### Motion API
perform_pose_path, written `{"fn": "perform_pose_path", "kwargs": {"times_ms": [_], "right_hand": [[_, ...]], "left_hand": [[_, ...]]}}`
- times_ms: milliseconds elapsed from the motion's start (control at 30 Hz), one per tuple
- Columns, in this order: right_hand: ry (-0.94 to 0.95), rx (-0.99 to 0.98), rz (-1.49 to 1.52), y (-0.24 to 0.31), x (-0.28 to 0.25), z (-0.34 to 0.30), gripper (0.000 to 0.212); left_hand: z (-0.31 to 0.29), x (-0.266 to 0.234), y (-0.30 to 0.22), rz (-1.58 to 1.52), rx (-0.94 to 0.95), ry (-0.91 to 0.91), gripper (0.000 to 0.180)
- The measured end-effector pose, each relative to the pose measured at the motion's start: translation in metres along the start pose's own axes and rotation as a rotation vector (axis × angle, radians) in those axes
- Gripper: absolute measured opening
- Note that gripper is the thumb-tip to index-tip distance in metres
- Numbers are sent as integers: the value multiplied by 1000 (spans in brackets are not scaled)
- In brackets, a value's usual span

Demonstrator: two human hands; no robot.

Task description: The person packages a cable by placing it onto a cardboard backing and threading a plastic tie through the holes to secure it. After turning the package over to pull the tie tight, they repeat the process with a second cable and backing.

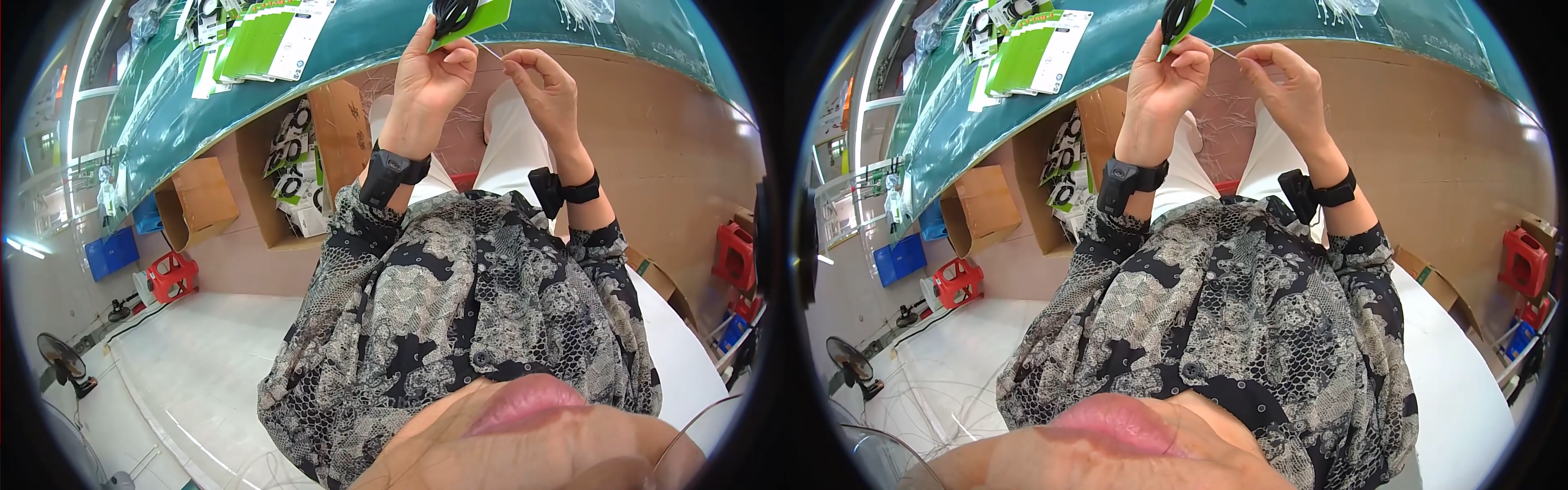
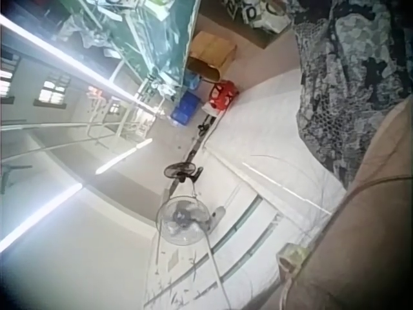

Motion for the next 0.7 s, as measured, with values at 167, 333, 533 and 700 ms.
{"fn": "perform_pose_path", "kwargs": {"times_ms": [167,333,533,700], "right_hand": [[23,-37,-53,6,0,-2,9],[33,-36,-63,7,2,-4,8],[-86,-294,-192,39,-7,-6,10],[-190,-614,-437,106,-9,-8,9]], "left_hand": [[0,-1,0,-7,26,-30,15],[-4,0,0,-12,31,-7,14],[-16,15,8,-257,-121,21,18],[-33,40,18,-447,-196,194,9]]}}
Point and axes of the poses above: each hand's wrist, its own z-axis towards the middle knuckle, its own x-axis out of the palm, y = z × x, the point moved 3 cm from there along z, towards the middle knuckle, and after that the axes turned 15 degrees about x, right-handed, at the moved point
